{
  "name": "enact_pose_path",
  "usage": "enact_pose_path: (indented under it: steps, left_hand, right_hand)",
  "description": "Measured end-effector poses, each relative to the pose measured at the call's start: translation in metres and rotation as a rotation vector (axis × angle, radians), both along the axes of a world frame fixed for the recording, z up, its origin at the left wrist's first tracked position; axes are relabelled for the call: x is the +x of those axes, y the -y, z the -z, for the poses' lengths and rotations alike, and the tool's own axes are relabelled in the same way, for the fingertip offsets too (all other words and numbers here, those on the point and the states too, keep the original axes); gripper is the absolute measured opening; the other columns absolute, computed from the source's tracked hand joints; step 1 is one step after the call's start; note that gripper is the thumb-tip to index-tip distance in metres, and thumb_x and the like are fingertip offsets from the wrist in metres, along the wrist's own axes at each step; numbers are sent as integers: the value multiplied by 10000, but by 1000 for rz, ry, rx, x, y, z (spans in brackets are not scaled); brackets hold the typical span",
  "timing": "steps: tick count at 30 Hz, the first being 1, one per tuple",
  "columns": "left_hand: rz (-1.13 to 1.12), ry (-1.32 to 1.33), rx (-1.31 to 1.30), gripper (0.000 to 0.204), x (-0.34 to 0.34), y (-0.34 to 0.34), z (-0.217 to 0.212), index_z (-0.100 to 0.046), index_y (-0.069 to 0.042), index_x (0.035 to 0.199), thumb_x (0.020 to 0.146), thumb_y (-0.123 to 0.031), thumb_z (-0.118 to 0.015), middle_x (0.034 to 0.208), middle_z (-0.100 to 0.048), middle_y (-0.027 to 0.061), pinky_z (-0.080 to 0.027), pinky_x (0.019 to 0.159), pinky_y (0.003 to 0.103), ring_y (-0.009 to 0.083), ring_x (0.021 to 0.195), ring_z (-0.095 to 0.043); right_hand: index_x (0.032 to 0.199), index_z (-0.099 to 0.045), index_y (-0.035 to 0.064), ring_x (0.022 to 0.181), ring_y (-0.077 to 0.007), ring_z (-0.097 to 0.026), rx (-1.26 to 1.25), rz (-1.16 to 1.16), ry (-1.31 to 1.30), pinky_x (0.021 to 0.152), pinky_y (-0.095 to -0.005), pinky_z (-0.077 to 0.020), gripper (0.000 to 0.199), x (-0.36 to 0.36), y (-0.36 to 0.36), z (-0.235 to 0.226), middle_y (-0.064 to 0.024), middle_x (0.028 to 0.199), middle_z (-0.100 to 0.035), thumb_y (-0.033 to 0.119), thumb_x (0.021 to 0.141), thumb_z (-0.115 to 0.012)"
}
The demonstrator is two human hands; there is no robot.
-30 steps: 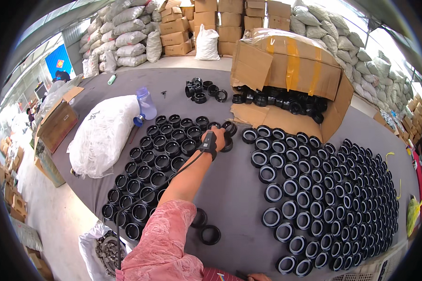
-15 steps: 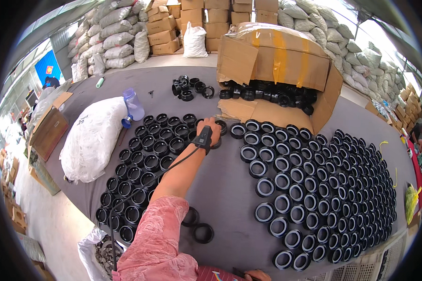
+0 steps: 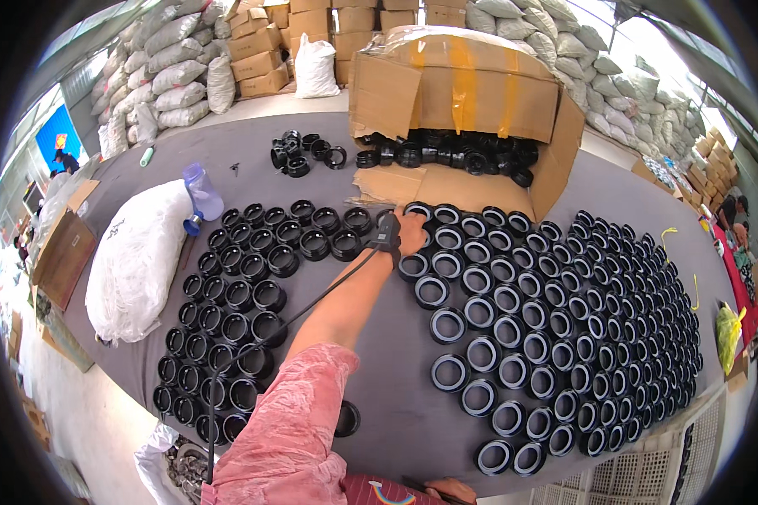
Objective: The recorder is using a small tool to inspect and possibly trim excess material from circular black rubber or plastic industrial components.
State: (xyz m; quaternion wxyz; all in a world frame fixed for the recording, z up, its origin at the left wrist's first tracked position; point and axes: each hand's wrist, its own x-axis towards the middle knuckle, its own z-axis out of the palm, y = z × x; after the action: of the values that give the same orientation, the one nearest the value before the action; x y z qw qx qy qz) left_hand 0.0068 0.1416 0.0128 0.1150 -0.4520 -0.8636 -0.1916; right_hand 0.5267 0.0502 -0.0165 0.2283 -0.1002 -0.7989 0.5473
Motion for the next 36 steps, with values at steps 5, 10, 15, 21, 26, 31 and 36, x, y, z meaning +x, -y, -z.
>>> enact_pose_path:
  steps: [5, 10, 15, 21, 26, 31, 36]
  left_hand:
    - [-23, 38, 42, 341, 22, 4, -2, -671, -74, 1116, 828, -228, -573, 1132, -690, 154, -460, 962, 530, 418, 1073, -569]
    - [6, 84, 30, 391, 48, 25, -4, -669, -110, 1189, 824, -217, -581, 1150, -692, 115, -438, 979, 501, 402, 1101, -544]
    - [46, 45, 21, 401, 69, 50, -2, -664, -118, 1214, 830, -197, -580, 1154, -690, 107, -441, 970, 499, 399, 1087, -545]
    - [269, 39, 56, 388, 100, 80, 9, -668, -125, 1206, 825, -147, -596, 1163, -687, 92, -454, 953, 510, 412, 1132, -515]
    - [321, 63, 69, 419, 130, 100, 11, -668, -122, 1199, 784, -93, -620, 1152, -694, 90, -431, 994, 493, 432, 1100, -528]
    - [411, 87, 86, 389, 157, 119, 11, -669, -75, 1182, 804, -76, -575, 1165, -690, 109, -382, 1061, 502, 417, 1134, -521]
    - [475, 57, 148, 416, 188, 135, -6, -635, -75, 1185, 772, -55, -600, 1285, -609, 126, -402, 1055, 488, 393, 1157, -532]
  right_hand:
    - [969, -684, 47, 621, -182, -626, -1, 18, -15, 559, -307, -474, 81, 0, 1, -3, -87, 716, -647, 84, 897, -686]
    - [969, -684, 46, 620, -179, -625, 33, 38, -75, 558, -306, -473, 80, 4, 7, -11, -86, 715, -646, 82, 898, -683]
    - [957, -691, 40, 619, -184, -634, 30, 56, -98, 558, -307, -480, 84, 16, 15, -13, -82, 720, -655, 58, 874, -693]
    - [935, -709, 28, 677, -202, -681, 11, 99, -92, 628, -293, -527, 99, 16, 17, 0, -100, 791, -709, 13, 838, -697]
    - [927, -699, 21, 716, -183, -677, -58, 139, -102, 654, -297, -528, 62, 17, 24, 3, -103, 820, -714, 19, 877, -663]
    - [911, -676, -3, 733, -181, -659, -201, 195, -39, 684, -302, -519, 48, 20, 31, 4, -103, 822, -700, 33, 905, -645]
    - [987, -658, 14, 636, -94, -557, -166, 157, -146, 574, -247, -438, 89, 18, 33, 8, -70, 814, -648, 67, 942, -602]
